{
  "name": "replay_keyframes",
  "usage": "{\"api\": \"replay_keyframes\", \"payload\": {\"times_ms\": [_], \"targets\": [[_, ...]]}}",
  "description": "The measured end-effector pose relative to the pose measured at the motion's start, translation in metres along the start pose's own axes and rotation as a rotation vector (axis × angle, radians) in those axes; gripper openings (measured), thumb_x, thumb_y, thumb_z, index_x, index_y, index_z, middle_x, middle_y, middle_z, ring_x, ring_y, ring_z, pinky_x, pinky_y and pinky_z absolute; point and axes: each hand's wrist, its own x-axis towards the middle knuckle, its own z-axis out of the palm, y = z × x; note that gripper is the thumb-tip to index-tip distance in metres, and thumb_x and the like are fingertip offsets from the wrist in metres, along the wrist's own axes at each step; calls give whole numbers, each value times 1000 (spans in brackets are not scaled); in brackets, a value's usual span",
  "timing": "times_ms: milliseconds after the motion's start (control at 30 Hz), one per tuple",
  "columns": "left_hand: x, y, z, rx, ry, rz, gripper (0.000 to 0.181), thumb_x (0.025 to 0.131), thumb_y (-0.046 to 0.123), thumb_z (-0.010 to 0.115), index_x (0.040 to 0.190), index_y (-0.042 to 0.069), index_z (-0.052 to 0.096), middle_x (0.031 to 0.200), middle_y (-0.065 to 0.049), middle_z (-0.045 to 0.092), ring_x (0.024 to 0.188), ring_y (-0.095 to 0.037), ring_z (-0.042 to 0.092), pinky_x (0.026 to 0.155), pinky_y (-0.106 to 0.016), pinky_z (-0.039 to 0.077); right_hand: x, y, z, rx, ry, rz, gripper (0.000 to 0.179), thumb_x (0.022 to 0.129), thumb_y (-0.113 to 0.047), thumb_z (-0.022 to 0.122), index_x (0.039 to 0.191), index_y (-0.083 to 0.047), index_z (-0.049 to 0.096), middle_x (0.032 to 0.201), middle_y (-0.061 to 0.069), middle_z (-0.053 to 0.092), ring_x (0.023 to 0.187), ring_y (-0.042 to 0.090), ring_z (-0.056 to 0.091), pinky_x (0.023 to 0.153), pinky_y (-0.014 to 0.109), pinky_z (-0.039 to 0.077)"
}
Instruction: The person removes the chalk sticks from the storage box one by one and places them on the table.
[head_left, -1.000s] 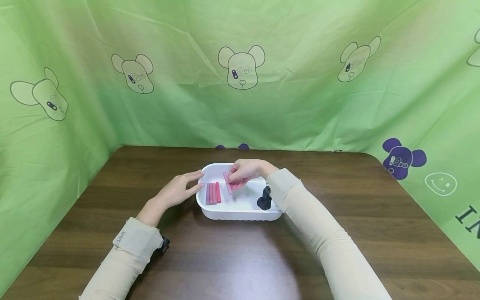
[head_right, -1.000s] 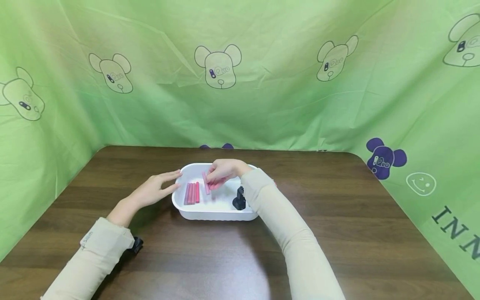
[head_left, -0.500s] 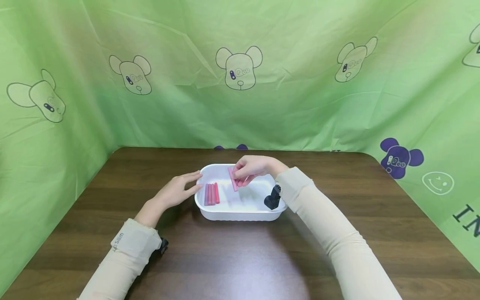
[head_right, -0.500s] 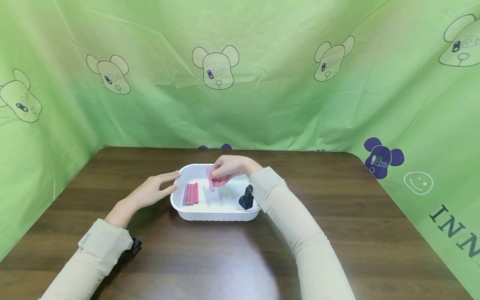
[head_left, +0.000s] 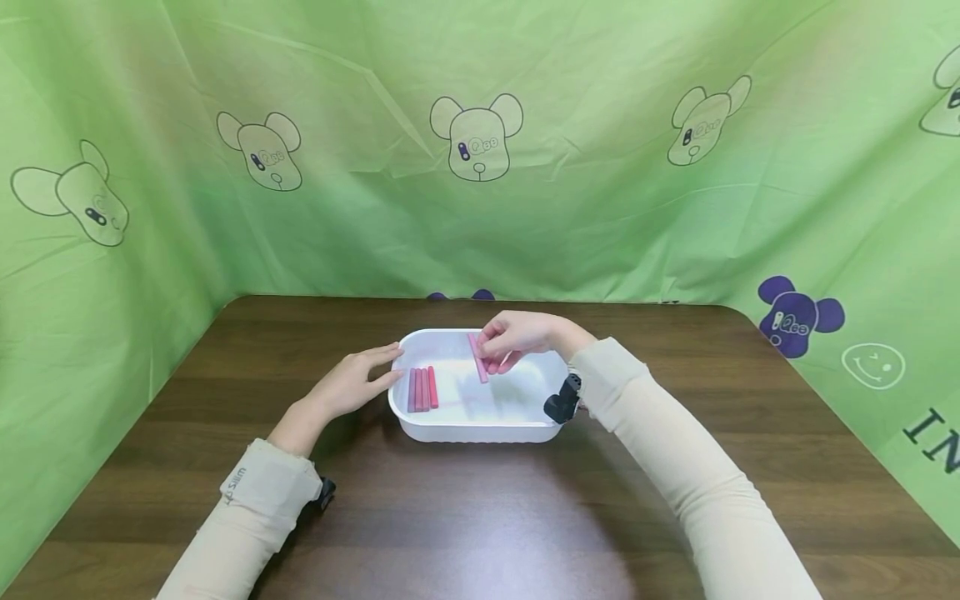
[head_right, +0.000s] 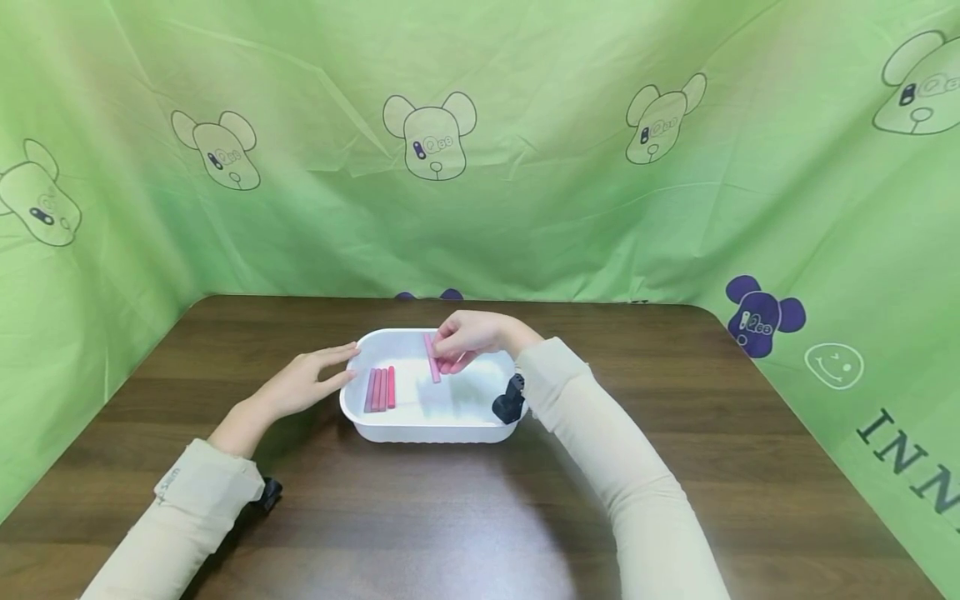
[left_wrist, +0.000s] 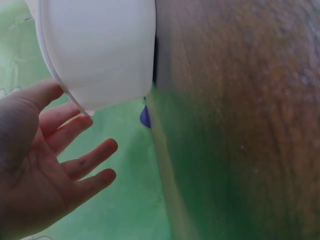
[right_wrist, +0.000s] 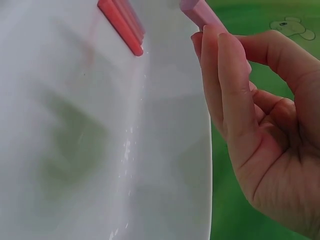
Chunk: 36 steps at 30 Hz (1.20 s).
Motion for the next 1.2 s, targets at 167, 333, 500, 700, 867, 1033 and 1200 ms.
{"api": "replay_keyframes", "payload": {"times_ms": [167,333,500,700,867,1033,1200], "targets": [[-1,-2,0,-15,15,27,48,95,30,52,135,4,49,143,-17,44,133,-35,41,108,-51,35,-8,5,-3,-4,6,-10,17,91,-10,51,100,3,57,75,1,67,71,8,63,70,23,57],[-2,-2,0,-18,17,30,50,95,34,52,135,5,49,143,-17,45,132,-36,41,108,-52,35,-18,12,-6,-25,28,-14,18,92,-12,52,100,2,57,76,0,66,73,8,63,72,25,58],[0,1,0,-12,-5,-12,48,95,26,53,136,3,47,145,-16,42,135,-35,39,110,-52,33,-27,21,-9,-5,53,-13,18,92,-13,53,100,2,57,78,0,66,73,8,63,72,25,57],[0,2,-1,-9,-9,-16,48,94,25,54,136,3,47,145,-16,42,135,-34,39,110,-51,33,-35,29,-11,32,80,-24,19,91,-12,53,102,3,56,78,-1,66,71,8,62,69,24,57],[0,3,-2,-14,-11,-18,49,94,27,54,137,4,47,144,-16,43,135,-34,39,110,-51,33,-42,33,-12,51,86,-29,22,91,-11,52,106,5,55,78,-2,66,71,7,62,68,22,57],[0,3,-1,-14,-9,-18,49,94,28,54,137,4,47,144,-16,43,135,-34,39,110,-51,33,-47,38,-13,43,85,-36,23,92,-12,52,106,6,54,79,-1,66,72,7,62,68,22,57],[-1,4,-2,-10,-8,-16,49,95,27,53,137,4,47,145,-16,43,135,-34,39,110,-51,33,-53,45,-14,43,97,-33,23,92,-13,52,106,5,54,79,-1,65,73,7,63,68,22,57]]}}
